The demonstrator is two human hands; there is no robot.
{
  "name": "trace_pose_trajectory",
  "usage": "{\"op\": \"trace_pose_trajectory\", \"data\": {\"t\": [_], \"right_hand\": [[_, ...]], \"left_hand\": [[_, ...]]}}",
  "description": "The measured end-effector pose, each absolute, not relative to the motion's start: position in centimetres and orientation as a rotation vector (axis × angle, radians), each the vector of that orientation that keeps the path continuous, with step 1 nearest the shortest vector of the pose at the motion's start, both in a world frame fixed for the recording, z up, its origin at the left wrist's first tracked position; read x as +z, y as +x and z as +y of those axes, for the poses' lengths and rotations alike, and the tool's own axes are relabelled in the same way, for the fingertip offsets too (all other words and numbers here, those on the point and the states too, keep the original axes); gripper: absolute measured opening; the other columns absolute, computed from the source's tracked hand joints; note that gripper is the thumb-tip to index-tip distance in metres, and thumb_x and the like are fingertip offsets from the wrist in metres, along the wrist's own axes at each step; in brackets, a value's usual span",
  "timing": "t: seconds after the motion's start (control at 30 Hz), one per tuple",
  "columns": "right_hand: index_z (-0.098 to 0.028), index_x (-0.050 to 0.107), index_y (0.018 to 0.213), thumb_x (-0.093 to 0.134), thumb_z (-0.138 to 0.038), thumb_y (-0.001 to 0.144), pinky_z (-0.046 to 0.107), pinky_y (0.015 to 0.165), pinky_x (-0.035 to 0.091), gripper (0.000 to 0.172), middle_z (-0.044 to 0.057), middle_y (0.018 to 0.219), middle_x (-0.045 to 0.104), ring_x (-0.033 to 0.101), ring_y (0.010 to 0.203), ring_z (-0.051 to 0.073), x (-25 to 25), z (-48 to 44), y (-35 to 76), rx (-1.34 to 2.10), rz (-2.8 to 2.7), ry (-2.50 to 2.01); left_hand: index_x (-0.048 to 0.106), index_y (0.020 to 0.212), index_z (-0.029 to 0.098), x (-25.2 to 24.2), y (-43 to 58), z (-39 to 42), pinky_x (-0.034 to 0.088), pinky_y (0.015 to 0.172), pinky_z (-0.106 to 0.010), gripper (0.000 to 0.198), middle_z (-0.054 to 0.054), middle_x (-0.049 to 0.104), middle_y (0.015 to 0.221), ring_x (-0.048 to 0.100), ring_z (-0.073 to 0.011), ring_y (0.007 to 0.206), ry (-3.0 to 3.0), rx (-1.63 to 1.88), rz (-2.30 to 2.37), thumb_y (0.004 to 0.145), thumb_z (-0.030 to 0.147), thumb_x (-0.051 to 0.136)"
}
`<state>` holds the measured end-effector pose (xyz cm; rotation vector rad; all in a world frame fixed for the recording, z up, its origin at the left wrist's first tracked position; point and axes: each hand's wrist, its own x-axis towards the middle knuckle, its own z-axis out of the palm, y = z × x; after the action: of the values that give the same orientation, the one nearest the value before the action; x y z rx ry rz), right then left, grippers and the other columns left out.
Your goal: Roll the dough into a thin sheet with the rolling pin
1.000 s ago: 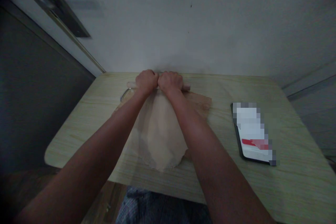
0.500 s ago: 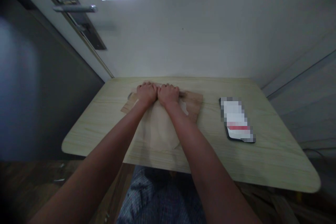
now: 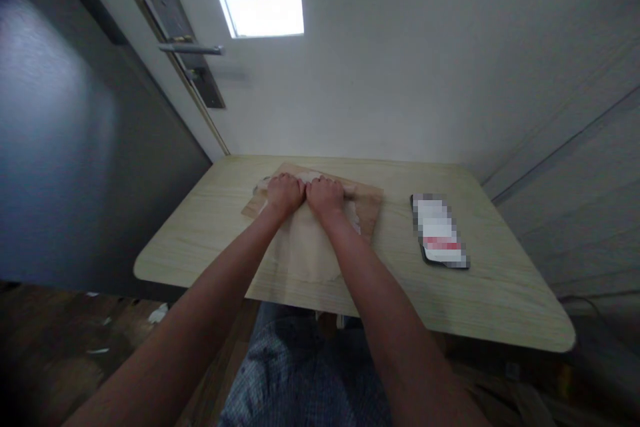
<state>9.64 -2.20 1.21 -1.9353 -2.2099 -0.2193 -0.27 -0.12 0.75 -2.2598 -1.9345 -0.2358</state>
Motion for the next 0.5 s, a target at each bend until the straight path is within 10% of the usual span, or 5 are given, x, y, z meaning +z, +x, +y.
{"op": "trace_pose_trajectory", "data": {"t": [0.5], "right_hand": [[-0.018,0.059,0.090,0.020,-0.027,0.087,0.029,0.063,0.039,0.040,0.010,0.089,0.063,0.058,0.077,0.019,0.4,1.8,9.7,-0.222,-2.121,-2.058]], "left_hand": [[0.063,0.086,0.010,0.7,0.3,3.5,0.035,0.077,-0.037,0.041,-0.013,0.061,0.090,0.053,-0.0228,0.088,-2.263,-0.421,-1.944,0.083,0.025,0.025]]}}
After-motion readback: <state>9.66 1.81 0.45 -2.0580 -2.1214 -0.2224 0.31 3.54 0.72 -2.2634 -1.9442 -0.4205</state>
